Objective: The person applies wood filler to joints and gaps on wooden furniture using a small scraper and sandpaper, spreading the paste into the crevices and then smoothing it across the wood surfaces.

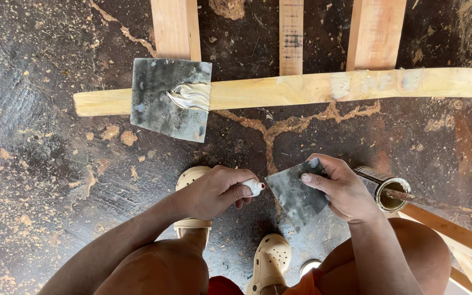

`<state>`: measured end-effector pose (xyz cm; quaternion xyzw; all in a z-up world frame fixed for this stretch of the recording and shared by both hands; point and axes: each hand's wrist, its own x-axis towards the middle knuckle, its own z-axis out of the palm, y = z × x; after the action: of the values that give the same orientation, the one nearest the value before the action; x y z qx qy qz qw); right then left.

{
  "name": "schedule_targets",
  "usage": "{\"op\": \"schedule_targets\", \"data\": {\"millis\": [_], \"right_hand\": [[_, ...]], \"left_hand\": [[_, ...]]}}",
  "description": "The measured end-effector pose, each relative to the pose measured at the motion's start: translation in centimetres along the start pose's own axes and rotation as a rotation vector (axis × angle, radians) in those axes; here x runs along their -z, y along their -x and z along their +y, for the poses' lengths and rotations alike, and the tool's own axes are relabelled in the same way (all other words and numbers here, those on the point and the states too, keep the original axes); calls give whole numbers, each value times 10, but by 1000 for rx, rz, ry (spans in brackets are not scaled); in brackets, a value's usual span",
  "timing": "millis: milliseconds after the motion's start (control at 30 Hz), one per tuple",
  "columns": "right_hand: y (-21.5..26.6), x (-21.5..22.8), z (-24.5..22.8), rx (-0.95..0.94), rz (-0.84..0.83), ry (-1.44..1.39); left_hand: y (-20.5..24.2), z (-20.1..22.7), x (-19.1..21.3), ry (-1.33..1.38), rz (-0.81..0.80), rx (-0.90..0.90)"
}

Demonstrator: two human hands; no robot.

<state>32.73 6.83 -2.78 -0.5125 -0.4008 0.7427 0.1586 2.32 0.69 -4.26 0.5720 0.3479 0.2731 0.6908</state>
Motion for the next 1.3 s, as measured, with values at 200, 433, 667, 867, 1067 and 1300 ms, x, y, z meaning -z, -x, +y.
{"op": "schedule_targets", "data": {"millis": [200,433,667,867,1067,1300], "right_hand": [[4,-1,-3,-19,2,32],[7,1,-6,-12,-32,164],[11,-10,-16,-57,13,274],[12,-12,-24,-63,0,407],[5,-4,-3,-108,-43,-99],[3,14,12,-115,-21,-313]], "left_hand": [[-1,0,-1,-62,17,7],[-3,-4,-3,-124,17,38],[-2,-5,-4,-125,20,57],[-4,-6,-6,-284,56,-25],[-9,2,-7,-472,62,29],[-31,-13,-10,-676,157,-177]]}}
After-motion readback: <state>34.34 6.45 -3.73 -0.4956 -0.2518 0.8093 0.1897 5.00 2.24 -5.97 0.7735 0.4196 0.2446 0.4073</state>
